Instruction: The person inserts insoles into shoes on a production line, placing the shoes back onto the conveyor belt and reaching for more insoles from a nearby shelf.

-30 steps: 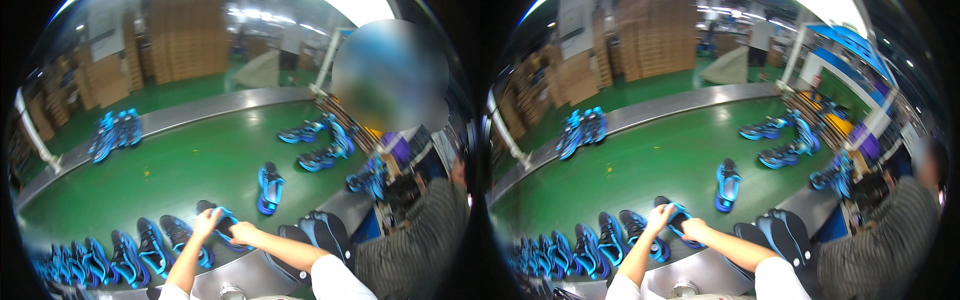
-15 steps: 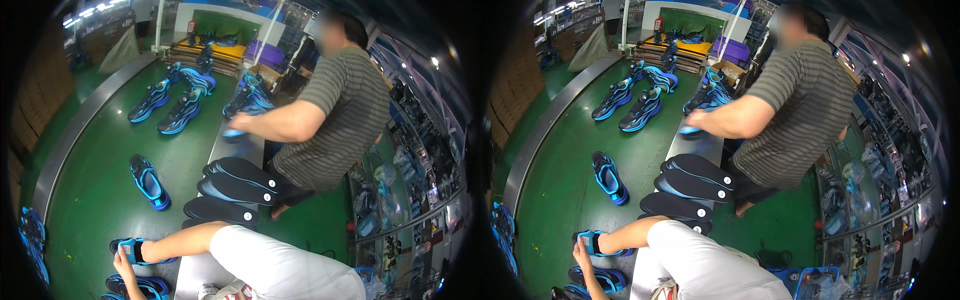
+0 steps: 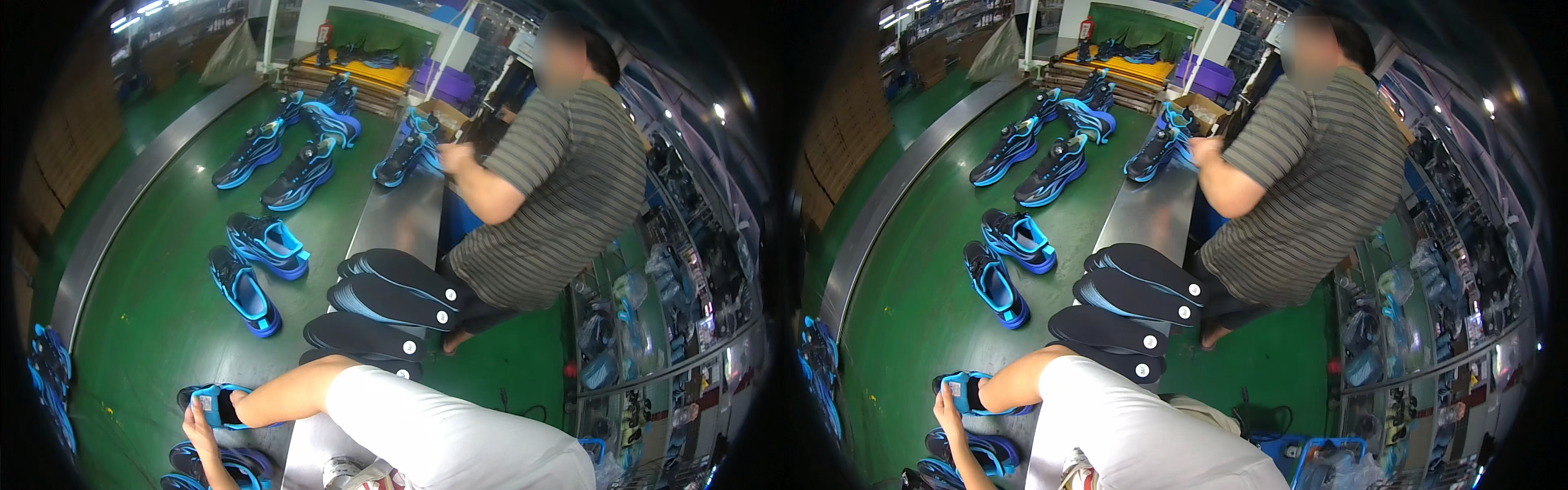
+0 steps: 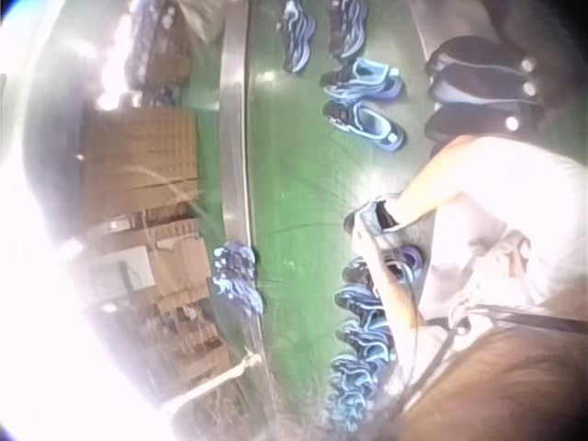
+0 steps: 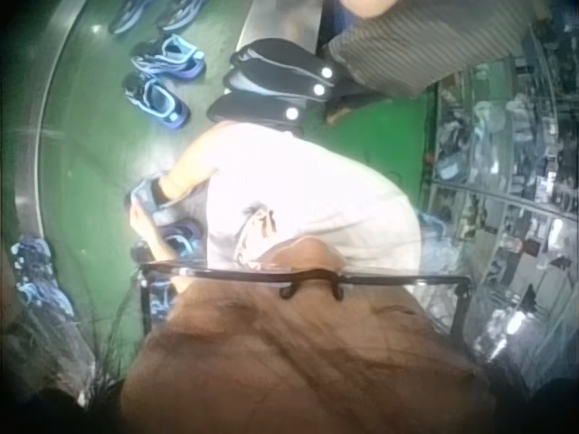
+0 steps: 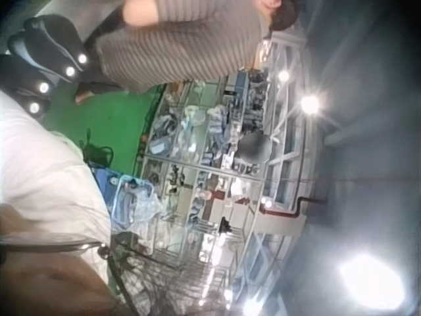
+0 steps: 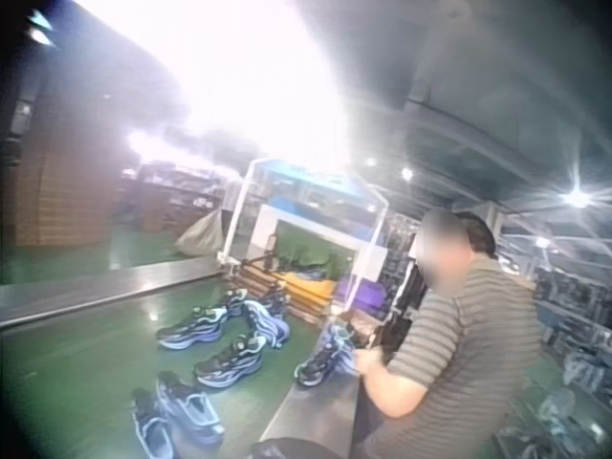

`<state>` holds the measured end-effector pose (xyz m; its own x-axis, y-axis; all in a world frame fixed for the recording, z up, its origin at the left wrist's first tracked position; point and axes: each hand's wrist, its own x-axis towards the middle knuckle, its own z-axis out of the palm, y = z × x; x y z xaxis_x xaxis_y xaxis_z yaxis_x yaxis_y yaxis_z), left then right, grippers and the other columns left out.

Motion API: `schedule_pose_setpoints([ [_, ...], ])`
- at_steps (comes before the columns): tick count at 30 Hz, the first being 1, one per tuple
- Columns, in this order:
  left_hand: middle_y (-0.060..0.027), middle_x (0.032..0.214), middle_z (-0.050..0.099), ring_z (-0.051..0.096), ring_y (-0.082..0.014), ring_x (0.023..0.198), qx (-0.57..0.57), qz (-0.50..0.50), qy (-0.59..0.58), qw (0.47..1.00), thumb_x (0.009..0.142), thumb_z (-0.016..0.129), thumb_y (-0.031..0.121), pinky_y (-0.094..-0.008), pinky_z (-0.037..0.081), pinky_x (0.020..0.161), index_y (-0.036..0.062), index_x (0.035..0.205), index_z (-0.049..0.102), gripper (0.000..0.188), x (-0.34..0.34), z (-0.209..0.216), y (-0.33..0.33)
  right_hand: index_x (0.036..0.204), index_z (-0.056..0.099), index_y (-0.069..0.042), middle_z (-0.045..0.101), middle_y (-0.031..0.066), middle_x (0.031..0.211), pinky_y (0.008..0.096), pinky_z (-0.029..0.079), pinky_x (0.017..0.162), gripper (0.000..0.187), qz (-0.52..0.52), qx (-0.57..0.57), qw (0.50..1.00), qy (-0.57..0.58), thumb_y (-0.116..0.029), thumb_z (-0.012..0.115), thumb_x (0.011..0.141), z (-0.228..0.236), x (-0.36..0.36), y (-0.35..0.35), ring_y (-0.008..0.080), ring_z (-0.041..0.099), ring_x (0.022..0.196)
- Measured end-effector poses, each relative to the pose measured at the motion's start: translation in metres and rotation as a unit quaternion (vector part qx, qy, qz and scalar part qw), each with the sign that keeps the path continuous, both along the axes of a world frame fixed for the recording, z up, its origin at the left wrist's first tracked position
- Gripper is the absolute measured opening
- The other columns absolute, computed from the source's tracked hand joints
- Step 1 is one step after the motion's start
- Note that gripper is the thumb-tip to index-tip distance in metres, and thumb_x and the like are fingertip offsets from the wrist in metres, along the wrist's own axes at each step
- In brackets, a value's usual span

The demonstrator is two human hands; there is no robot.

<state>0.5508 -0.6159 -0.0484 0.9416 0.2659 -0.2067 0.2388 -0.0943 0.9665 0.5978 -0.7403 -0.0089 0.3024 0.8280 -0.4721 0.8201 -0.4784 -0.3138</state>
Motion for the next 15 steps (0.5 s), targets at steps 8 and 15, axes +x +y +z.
schedule_pose_setpoints([
  [8,0.0048,0.068,0.052,0.043,-0.005,0.061,-0.093,0.144,0.021,0.985,0.083,0.055,0.034,-0.0199,0.033,0.055,0.0065,0.076,0.058,0.029,0.0,-0.012,-0.016,0.12,0.038,-0.001,0.031,0.0182,0.128,0.0384,0.027,0.097,0.045,0.07,-0.068,0.995,-0.005,-0.013,0.047,0.077,0.013,0.002,0.01,0.0303,0.032,0.118],
  [15,0.0019,0.069,0.054,0.044,-0.005,0.062,-0.073,0.214,-0.079,0.971,0.084,0.056,0.032,-0.02,0.036,0.057,0.0016,0.078,0.059,0.031,-0.004,0.006,-0.04,0.128,0.031,0.001,0.026,0.0203,0.135,0.0384,0.021,0.103,0.056,0.01,-0.031,0.999,0.019,-0.01,0.05,0.076,-0.03,0.004,0.007,0.0311,0.025,0.126],
])
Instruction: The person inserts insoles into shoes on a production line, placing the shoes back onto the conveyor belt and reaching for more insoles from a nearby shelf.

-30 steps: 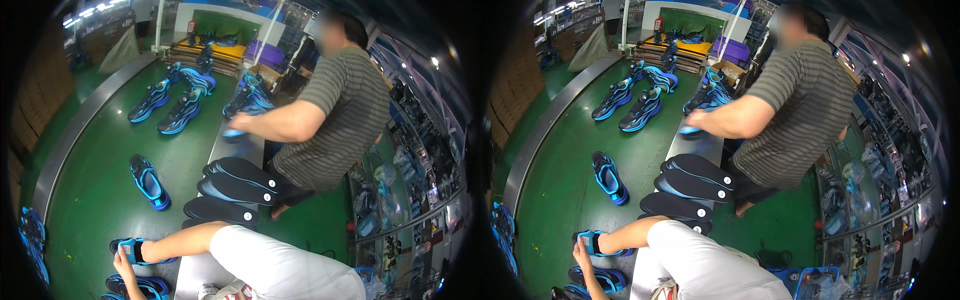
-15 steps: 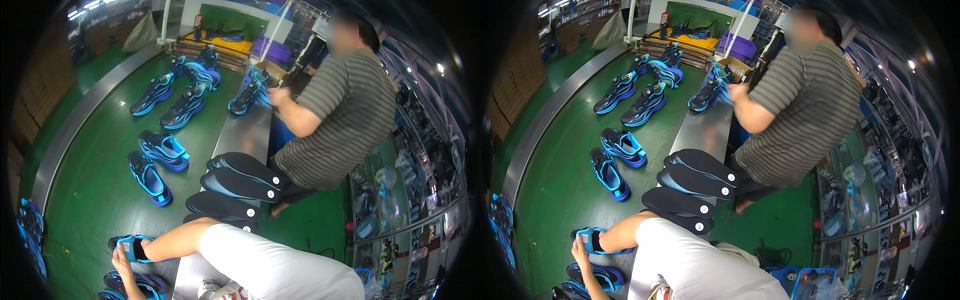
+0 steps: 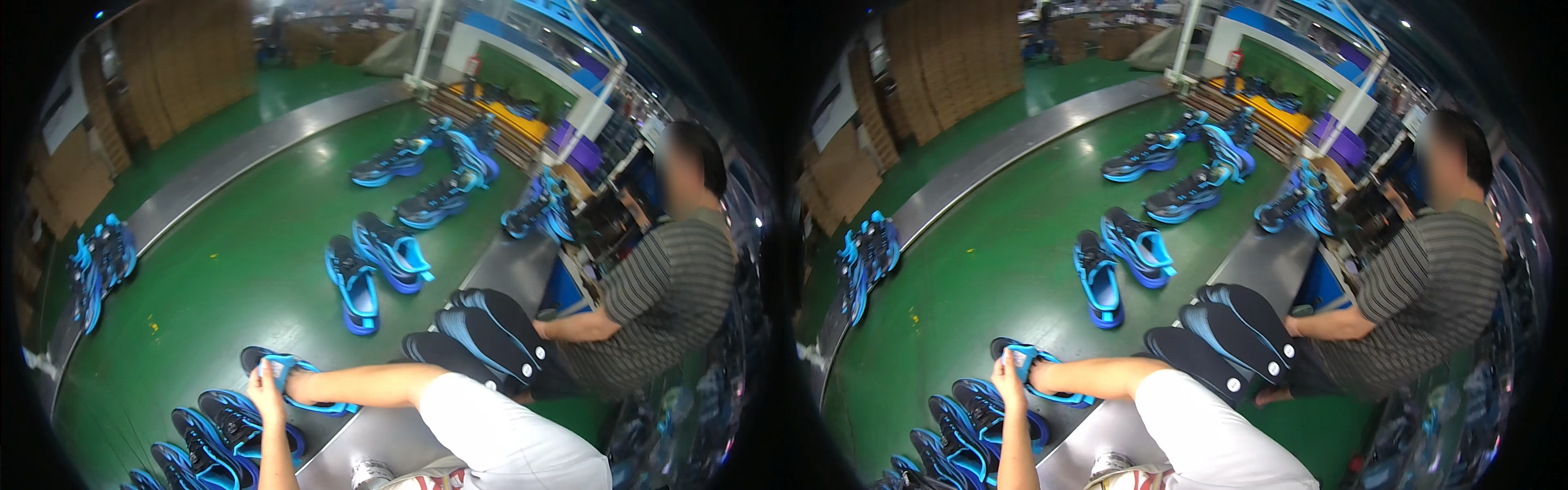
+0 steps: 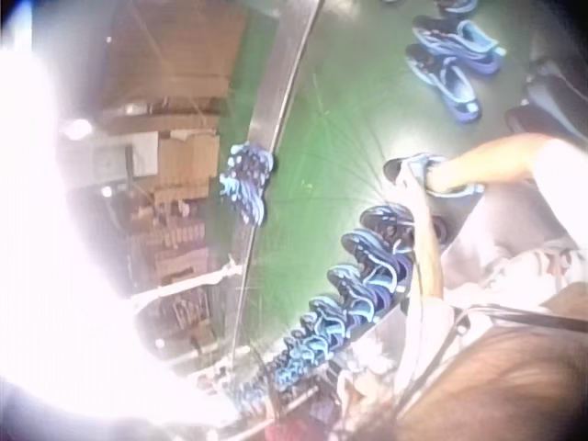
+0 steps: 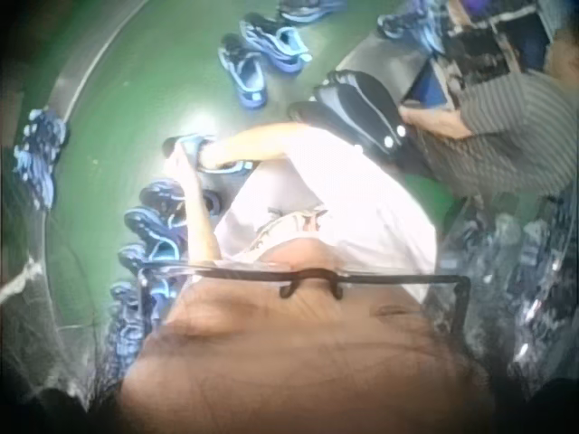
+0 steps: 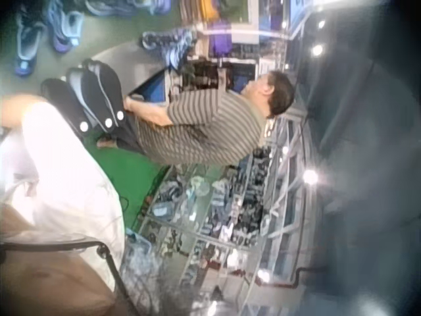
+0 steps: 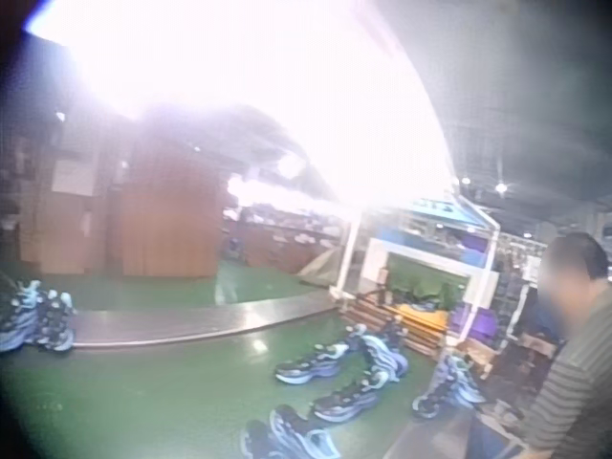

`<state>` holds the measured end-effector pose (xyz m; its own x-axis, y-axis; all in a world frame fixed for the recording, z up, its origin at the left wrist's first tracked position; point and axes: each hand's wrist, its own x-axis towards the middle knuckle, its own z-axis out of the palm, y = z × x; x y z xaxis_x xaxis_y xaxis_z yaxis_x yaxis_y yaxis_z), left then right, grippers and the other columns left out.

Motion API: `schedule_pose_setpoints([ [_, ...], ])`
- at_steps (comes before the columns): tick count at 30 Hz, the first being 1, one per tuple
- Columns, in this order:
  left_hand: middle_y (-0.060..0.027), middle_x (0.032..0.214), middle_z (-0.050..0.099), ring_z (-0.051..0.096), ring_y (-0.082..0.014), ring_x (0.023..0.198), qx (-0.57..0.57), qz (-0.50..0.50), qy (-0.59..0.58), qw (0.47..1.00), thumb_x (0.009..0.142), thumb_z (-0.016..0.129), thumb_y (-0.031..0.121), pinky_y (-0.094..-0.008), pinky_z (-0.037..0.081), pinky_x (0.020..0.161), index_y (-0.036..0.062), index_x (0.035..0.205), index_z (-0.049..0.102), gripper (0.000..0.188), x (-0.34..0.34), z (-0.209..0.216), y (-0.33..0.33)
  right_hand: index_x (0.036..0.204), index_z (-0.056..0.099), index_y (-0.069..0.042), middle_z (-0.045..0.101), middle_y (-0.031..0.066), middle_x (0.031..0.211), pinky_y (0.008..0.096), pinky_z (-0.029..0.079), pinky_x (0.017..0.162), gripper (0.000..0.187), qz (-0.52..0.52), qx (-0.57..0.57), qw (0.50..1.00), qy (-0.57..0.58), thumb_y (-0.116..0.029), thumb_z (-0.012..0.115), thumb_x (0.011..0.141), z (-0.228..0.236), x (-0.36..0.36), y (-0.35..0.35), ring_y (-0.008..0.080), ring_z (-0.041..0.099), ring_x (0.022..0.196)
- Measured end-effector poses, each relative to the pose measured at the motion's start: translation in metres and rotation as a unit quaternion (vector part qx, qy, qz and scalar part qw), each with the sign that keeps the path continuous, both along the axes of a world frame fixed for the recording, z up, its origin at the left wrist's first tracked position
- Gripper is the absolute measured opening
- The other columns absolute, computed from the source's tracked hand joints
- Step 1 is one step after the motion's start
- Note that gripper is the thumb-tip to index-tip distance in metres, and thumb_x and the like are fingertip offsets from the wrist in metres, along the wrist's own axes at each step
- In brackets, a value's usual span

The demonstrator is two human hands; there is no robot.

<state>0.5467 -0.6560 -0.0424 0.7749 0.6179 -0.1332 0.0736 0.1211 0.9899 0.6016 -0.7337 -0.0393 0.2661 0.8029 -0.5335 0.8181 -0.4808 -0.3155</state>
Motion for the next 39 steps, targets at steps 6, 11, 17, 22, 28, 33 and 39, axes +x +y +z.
schedule_pose_setpoints([
  [6,-0.0082,0.067,0.055,0.047,-0.0116,0.062,0.157,-0.005,0.076,0.985,0.083,0.056,0.03,-0.0252,0.042,0.058,-0.0106,0.099,0.053,0.044,-0.011,-0.008,0.0,0.125,0.037,-0.005,0.032,0.0131,0.133,0.036,0.02,0.103,0.045,-0.011,0.017,1.0,0.018,-0.025,0.034,0.084,-0.001,0.006,0.022,0.0256,0.029,0.124],
  [11,-0.0218,0.078,0.059,0.059,-0.035,0.073,0.326,-0.022,0.001,0.945,0.081,0.055,0.017,-0.0362,0.046,0.065,-0.0051,0.093,0.054,0.025,-0.013,-0.02,-0.004,0.117,0.046,-0.007,0.038,0.0123,0.128,0.0355,0.022,0.101,0.04,0.014,-0.006,1.0,-0.023,-0.026,0.034,0.084,-0.022,0.002,0.025,0.0269,0.035,0.118],
  [17,-0.0243,0.086,0.059,0.057,-0.0385,0.078,0.492,-0.021,0.03,0.87,0.082,0.053,0.016,-0.0398,0.045,0.071,-0.0094,0.097,0.053,0.03,-0.013,-0.009,-0.005,0.108,0.055,-0.009,0.046,0.0112,0.122,0.0349,0.025,0.099,0.037,0.114,-0.008,0.981,-0.156,-0.026,0.034,0.083,-0.042,-0.005,0.01,0.0285,0.043,0.111],
  [22,-0.0237,0.085,0.059,0.057,-0.0369,0.08,0.252,0.023,0.104,0.962,0.081,0.054,0.03,-0.0398,0.045,0.069,-0.0037,0.1,0.055,0.038,-0.011,-0.023,0.013,0.089,0.064,-0.006,0.058,0.0158,0.102,0.0363,0.029,0.095,0.036,0.235,-0.093,0.967,0.021,-0.029,0.039,0.078,0.048,0.009,-0.031,0.023,0.054,0.099],
  [28,-0.0176,0.083,0.06,0.057,-0.0352,0.076,0.37,0.022,0.131,0.92,0.079,0.057,0.027,-0.0389,0.045,0.066,0.0026,0.101,0.05,0.033,-0.005,0.012,0.018,0.092,0.06,0.008,0.062,0.0177,0.089,0.0378,0.0,0.106,0.064,0.168,-0.192,0.967,0.008,-0.048,0.033,0.077,0.059,-0.015,-0.035,0.0218,0.054,0.1],
  [33,-0.009,0.069,0.052,0.055,-0.0263,0.061,0.614,-0.043,0.072,0.784,0.078,0.055,0.016,-0.0369,0.043,0.056,0.0045,0.099,0.052,0.024,-0.015,0.007,0.031,0.081,0.064,-0.002,0.058,0.01,0.083,0.0436,0.016,0.101,0.035,0.065,0.174,0.979,-0.086,-0.033,0.049,0.078,0.04,-0.028,-0.07,0.0225,0.053,0.09],
  [39,-0.0018,0.059,0.042,0.044,-0.017,0.049,0.711,-0.039,-0.007,0.702,0.072,0.06,0.01,-0.0304,0.033,0.047,0.0045,0.103,0.056,0.032,-0.034,0.018,0.012,0.079,0.061,-0.005,0.05,0.0061,0.083,0.0367,0.038,0.071,0.016,-0.16,0.413,0.893,-0.081,-0.017,0.067,0.07,0.022,-0.066,-0.138,0.0226,0.049,0.077],
])
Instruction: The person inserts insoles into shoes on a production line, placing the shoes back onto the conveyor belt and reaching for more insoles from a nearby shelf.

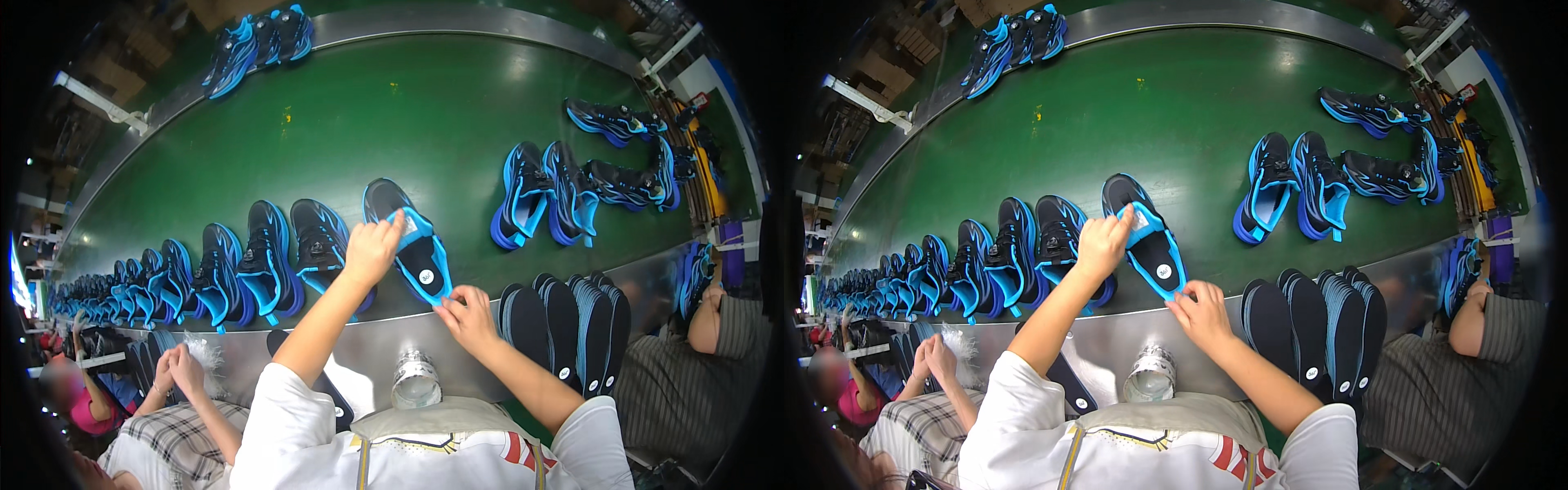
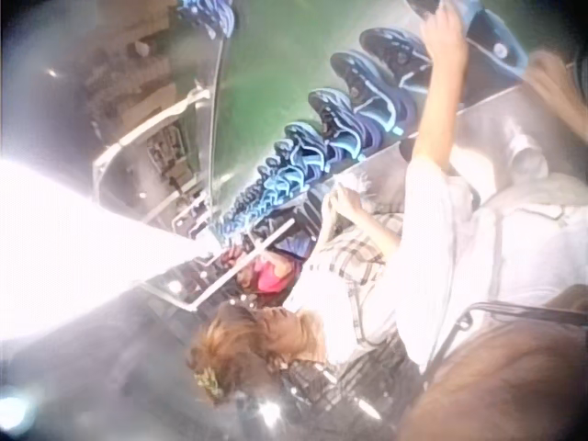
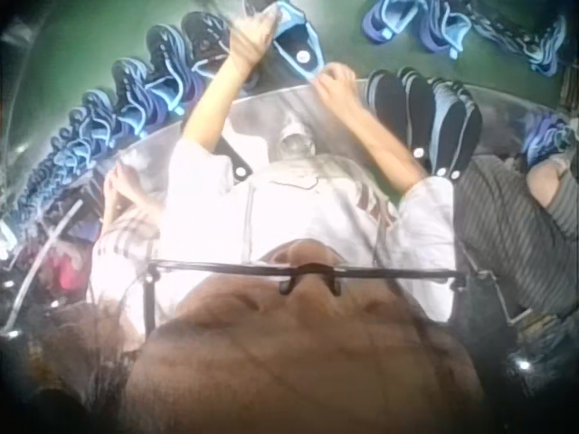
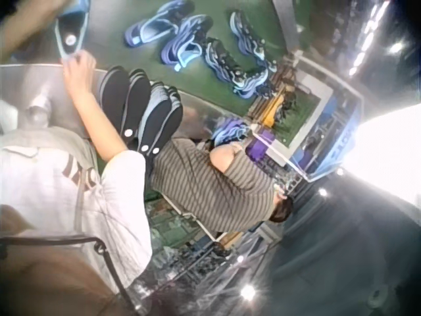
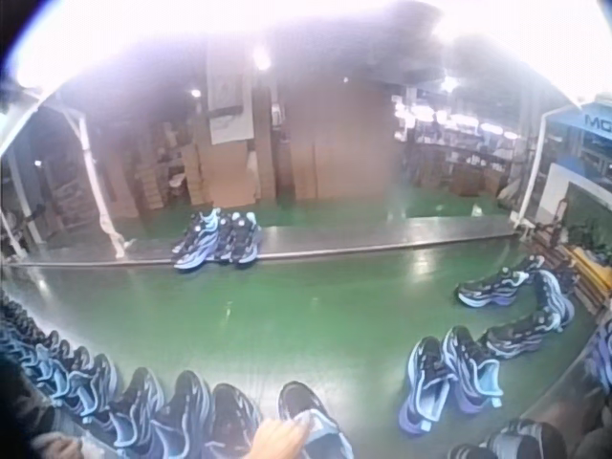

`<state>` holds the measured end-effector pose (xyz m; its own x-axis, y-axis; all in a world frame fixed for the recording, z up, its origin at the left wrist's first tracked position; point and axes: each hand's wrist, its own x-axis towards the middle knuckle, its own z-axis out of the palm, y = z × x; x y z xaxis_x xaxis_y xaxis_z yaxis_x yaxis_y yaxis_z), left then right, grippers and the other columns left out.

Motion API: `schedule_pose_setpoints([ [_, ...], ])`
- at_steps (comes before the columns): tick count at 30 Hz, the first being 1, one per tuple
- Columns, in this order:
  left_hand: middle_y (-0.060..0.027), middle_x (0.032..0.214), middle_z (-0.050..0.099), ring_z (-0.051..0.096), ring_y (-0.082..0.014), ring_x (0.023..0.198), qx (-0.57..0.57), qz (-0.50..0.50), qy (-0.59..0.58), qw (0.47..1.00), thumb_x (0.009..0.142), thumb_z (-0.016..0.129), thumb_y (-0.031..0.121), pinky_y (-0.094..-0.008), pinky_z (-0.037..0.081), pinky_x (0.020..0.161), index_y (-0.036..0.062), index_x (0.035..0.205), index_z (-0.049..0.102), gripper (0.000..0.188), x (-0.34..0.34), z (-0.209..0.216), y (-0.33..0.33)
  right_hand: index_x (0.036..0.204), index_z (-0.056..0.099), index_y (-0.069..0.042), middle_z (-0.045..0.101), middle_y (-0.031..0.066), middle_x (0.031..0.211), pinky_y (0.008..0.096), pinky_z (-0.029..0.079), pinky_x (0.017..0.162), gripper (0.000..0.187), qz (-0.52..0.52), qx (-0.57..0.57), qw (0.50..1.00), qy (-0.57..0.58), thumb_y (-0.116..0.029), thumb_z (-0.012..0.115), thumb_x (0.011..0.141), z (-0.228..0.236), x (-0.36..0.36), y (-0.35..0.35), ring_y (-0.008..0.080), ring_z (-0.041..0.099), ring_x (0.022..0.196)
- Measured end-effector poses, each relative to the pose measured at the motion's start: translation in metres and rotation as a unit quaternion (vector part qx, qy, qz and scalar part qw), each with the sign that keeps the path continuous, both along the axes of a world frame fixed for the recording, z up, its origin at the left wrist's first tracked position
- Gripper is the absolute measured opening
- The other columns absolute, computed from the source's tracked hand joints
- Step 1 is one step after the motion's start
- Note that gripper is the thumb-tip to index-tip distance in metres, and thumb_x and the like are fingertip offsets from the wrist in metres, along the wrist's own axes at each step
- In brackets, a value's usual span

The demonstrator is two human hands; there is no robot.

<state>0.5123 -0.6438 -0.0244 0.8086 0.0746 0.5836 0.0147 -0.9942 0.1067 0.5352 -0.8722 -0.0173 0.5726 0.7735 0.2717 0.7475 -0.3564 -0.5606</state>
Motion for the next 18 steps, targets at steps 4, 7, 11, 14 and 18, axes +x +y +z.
schedule_pose_setpoints([
  [4,0.0003,0.056,0.036,0.039,-0.0137,0.049,0.037,-0.061,-0.048,0.996,0.067,0.06,0.005,-0.0276,0.03,0.047,0.0059,0.101,0.06,0.034,-0.015,0.016,-0.022,0.083,0.062,-0.005,0.05,0.007,0.086,0.0334,0.039,0.066,0.018,-0.034,0.007,0.999,0.034,-0.016,0.068,0.07,-0.017,-0.017,-0.021,0.0201,0.05,0.073],
  [7,-0.0019,0.055,0.04,0.043,-0.0175,0.049,-0.039,-0.014,-0.049,0.998,0.069,0.063,0.009,-0.0299,0.032,0.046,0.0077,0.089,0.061,0.02,-0.009,0.012,-0.025,0.083,0.062,-0.005,0.05,0.0071,0.087,0.0334,0.039,0.066,0.018,-0.031,0.024,0.999,0.036,-0.016,0.068,0.07,-0.018,-0.016,-0.024,0.0206,0.05,0.073],
  [11,-0.0083,0.063,0.05,0.053,-0.0249,0.056,-0.197,0.11,0.003,0.974,0.073,0.063,0.015,-0.0342,0.04,0.052,0.0079,0.083,0.058,0.013,0.011,-0.012,-0.01,0.082,0.062,-0.006,0.049,0.0078,0.089,0.0349,0.038,0.071,0.017,-0.026,0.027,0.999,0.021,-0.018,0.066,0.071,-0.003,0.001,0.007,0.0227,0.05,0.08],
  [14,-0.0098,0.066,0.051,0.053,-0.0266,0.058,-0.249,0.161,-0.002,0.955,0.074,0.062,0.017,-0.0351,0.042,0.053,0.0074,0.087,0.059,0.016,0.019,-0.019,-0.003,0.074,0.062,-0.007,0.049,0.0089,0.094,0.0412,0.032,0.084,0.014,-0.034,0.017,0.999,-0.01,-0.021,0.064,0.071,0.017,0.023,0.016,0.0265,0.047,0.092],
  [18,-0.0081,0.066,0.051,0.053,-0.0232,0.059,-0.293,0.209,0.016,0.933,0.075,0.063,0.021,-0.0326,0.041,0.055,0.007,0.087,0.06,0.018,0.013,-0.02,-0.01,0.113,0.05,-0.011,0.03,0.0213,0.122,0.058,0.02,0.093,0.05,-0.27,-0.053,0.958,-0.085,-0.031,0.065,0.07,0.02,0.082,0.001,0.0357,0.029,0.118],
])
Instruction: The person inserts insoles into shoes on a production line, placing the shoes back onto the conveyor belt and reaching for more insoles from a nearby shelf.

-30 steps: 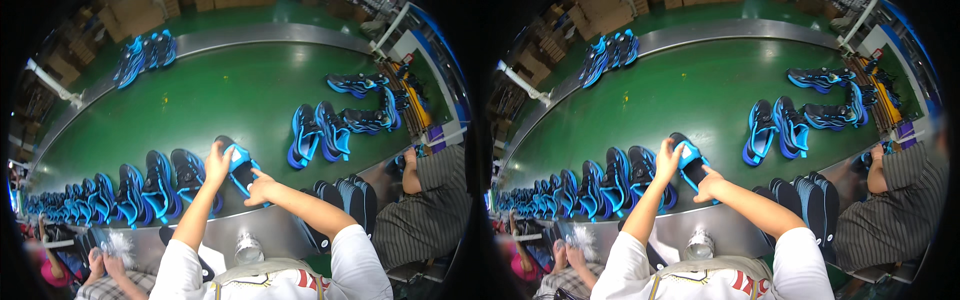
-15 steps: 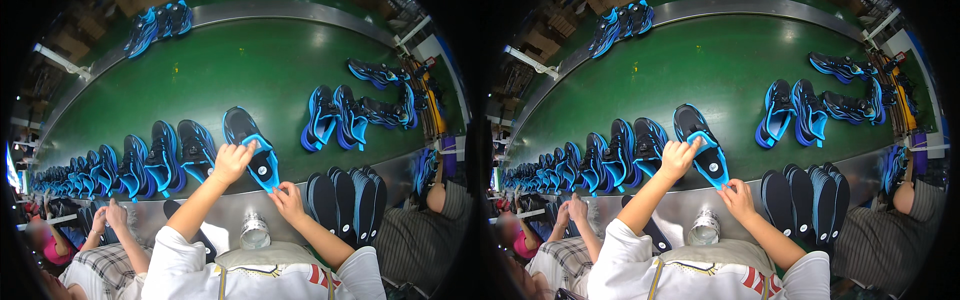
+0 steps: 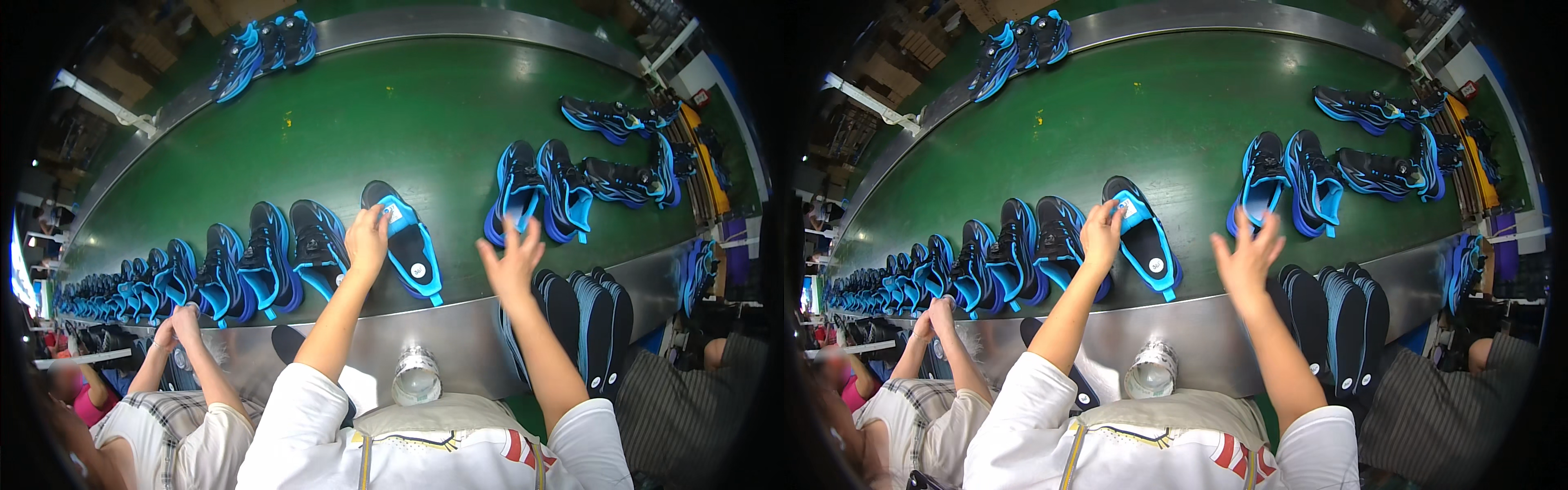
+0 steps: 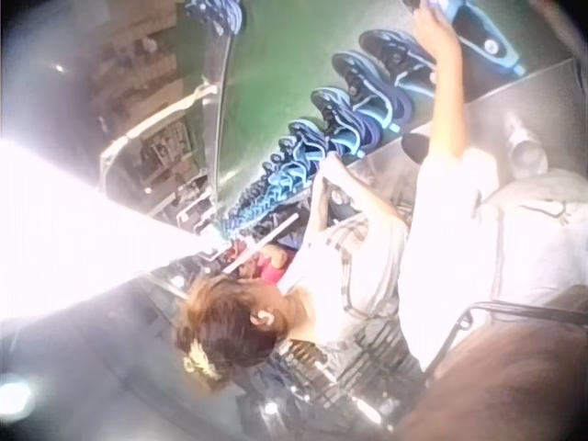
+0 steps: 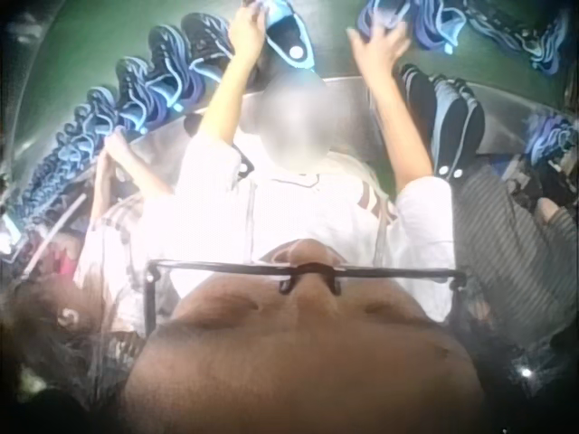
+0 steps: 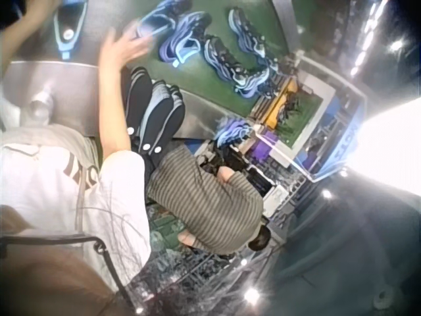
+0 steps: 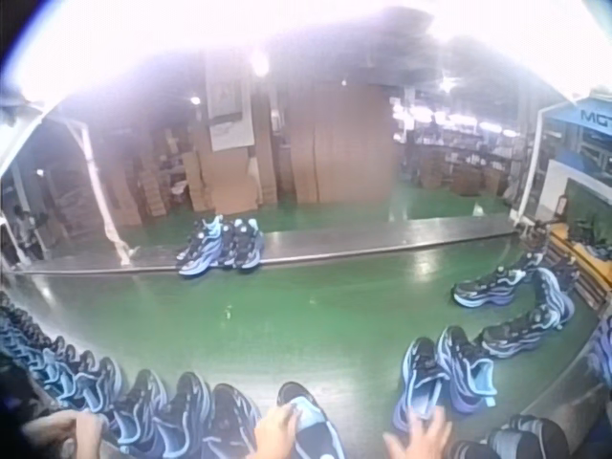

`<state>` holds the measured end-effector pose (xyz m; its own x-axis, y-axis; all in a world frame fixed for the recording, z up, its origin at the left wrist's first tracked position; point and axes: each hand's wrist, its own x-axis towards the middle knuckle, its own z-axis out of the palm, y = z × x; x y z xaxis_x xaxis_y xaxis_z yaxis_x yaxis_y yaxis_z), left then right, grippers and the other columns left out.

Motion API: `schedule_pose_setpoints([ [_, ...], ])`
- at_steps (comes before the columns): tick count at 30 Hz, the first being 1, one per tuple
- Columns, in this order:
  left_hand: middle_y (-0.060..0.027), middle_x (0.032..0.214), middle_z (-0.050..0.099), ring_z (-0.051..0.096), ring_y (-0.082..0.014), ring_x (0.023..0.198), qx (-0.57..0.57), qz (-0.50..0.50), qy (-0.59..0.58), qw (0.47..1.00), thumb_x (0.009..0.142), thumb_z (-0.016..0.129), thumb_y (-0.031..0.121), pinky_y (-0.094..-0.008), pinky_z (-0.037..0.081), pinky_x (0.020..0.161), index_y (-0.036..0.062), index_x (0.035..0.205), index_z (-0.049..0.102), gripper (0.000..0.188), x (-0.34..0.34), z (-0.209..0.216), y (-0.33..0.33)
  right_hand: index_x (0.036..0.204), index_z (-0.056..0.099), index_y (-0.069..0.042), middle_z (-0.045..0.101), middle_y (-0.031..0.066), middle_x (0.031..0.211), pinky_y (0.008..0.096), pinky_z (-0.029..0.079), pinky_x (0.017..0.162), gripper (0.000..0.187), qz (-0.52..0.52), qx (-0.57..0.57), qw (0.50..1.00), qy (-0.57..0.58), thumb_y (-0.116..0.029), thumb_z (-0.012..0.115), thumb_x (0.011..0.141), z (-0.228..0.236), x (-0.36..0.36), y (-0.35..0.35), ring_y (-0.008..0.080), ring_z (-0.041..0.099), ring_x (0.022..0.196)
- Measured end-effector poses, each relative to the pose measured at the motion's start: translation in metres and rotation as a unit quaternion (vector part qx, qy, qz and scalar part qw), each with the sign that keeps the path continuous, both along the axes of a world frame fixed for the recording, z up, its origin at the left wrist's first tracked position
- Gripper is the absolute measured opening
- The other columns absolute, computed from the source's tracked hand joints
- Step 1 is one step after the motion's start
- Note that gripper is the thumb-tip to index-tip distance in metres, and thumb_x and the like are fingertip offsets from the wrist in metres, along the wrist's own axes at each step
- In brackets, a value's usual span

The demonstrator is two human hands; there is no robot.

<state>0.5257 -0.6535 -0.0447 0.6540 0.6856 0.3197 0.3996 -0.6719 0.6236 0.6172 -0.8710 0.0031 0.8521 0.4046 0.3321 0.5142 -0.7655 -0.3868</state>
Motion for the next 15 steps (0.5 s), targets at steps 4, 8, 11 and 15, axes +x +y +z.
schedule_pose_setpoints([
  [4,-0.0054,0.062,0.052,0.05,-0.0158,0.055,-0.155,0.042,0.02,0.987,0.071,0.067,0.024,-0.0271,0.039,0.052,0.0033,0.082,0.059,0.024,0.014,0.008,0.0,0.106,0.055,-0.008,0.035,0.0262,0.123,0.0448,0.035,0.09,0.037,0.005,0.079,0.978,0.195,-0.021,0.063,0.072,-0.032,0.054,-0.036,0.0406,0.04,0.11],
  [8,-0.0068,0.062,0.057,0.052,-0.0151,0.056,-0.249,0.016,0.071,0.966,0.071,0.066,0.026,-0.0295,0.041,0.053,0.0027,0.075,0.06,0.024,0.017,0.013,0.018,0.095,0.059,-0.005,0.039,0.0273,0.12,0.0364,0.039,0.087,0.026,0.102,0.077,0.977,0.169,-0.008,0.06,0.07,-0.037,0.048,-0.041,0.0406,0.045,0.104],
  [11,-0.0118,0.07,0.06,0.059,-0.0255,0.063,-0.111,-0.024,0.115,0.987,0.075,0.06,0.024,-0.0349,0.044,0.057,0.0032,0.076,0.061,0.02,0.016,0.018,0.018,0.094,0.058,-0.004,0.039,0.026,0.121,0.0362,0.038,0.089,0.026,0.199,0.089,0.951,0.22,-0.009,0.062,0.07,-0.026,0.022,-0.046,0.0403,0.045,0.106],
  [15,-0.0157,0.078,0.057,0.057,-0.0346,0.068,0.077,-0.164,0.106,0.978,0.079,0.052,0.016,-0.0415,0.046,0.062,0.002,0.074,0.057,0.015,0.006,0.031,-0.005,0.109,0.052,-0.007,0.039,0.023,0.124,0.0385,0.034,0.093,0.039,0.21,0.085,0.937,0.266,-0.018,0.063,0.073,0.009,-0.017,-0.06,0.0372,0.039,0.113],
])
